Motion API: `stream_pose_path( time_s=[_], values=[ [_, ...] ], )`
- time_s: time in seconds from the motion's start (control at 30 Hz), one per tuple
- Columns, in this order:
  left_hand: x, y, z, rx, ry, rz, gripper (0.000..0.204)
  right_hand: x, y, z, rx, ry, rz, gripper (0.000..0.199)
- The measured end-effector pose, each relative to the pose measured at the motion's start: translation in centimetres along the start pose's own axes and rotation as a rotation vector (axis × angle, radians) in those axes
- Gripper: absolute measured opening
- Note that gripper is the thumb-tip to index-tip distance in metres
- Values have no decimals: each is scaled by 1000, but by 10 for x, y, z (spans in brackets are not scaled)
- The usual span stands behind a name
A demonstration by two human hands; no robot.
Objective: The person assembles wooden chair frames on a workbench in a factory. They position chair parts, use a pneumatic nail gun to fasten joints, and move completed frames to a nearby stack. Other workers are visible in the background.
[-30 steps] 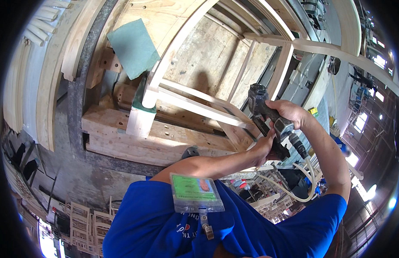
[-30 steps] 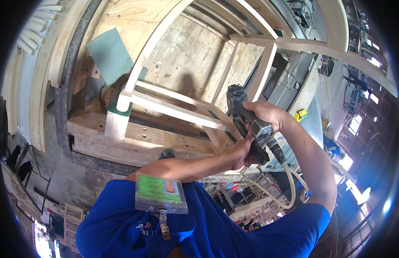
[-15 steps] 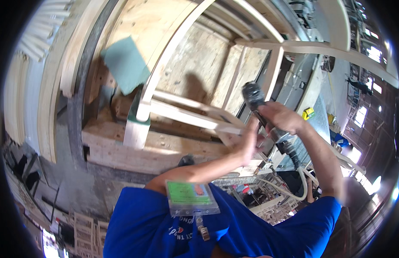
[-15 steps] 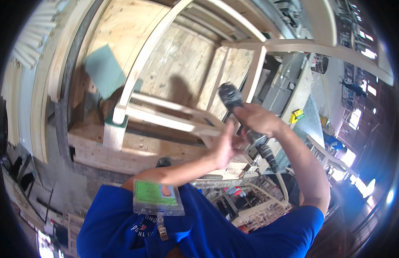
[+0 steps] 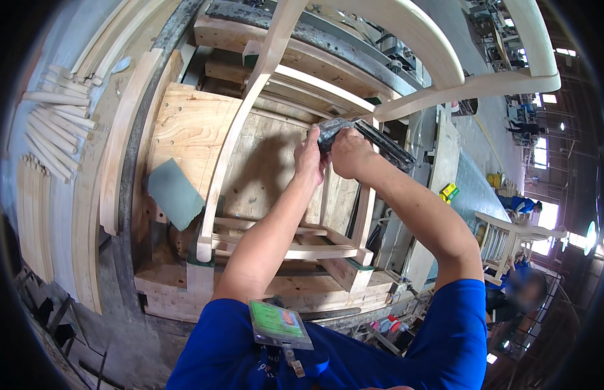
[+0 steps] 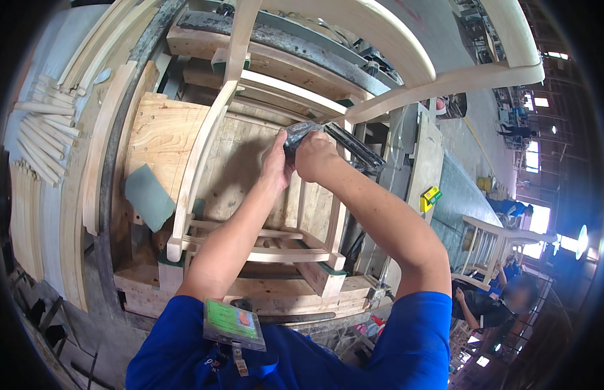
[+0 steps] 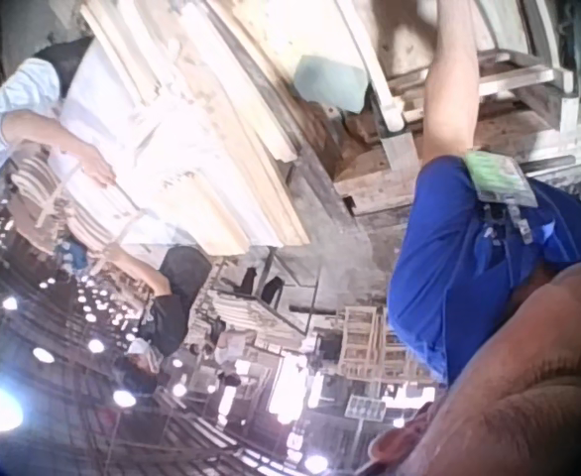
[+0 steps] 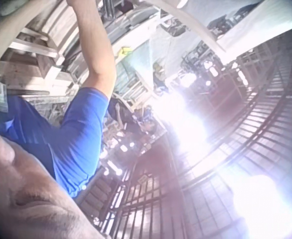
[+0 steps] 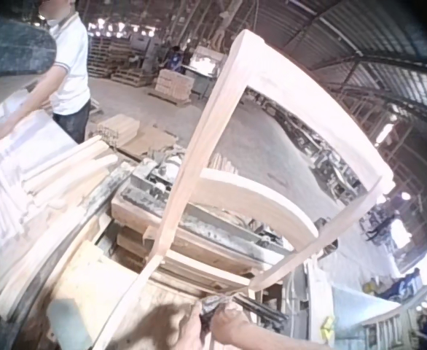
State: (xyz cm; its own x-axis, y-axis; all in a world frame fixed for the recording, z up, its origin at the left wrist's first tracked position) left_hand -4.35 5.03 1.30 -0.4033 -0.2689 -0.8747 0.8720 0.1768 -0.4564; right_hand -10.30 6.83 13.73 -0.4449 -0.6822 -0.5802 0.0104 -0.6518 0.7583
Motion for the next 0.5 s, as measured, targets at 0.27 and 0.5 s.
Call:
stream_pose_path(
  time_s=[0.27, 0.5],
  values=[
    [15, -16, 6, 24, -4, 11, 31, 17, 18, 7, 53, 13, -79, 57],
    [5, -22, 7, 14, -34, 26, 37, 13, 19, 14, 110, -92, -38, 52]
  ],
)
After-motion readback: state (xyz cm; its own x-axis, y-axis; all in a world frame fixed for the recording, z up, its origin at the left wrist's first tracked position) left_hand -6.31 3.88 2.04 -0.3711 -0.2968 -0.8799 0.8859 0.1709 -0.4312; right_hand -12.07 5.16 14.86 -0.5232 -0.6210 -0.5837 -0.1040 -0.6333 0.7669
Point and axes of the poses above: each hand's wrist, its own x-axis towards the middle knuckle, its own y-axis out of the back of the hand, z = x × y, the point moved 1 cm from there along x, towards the middle knuckle, and after that the axes turned 15 degrees about z, right-handed, at the moved point
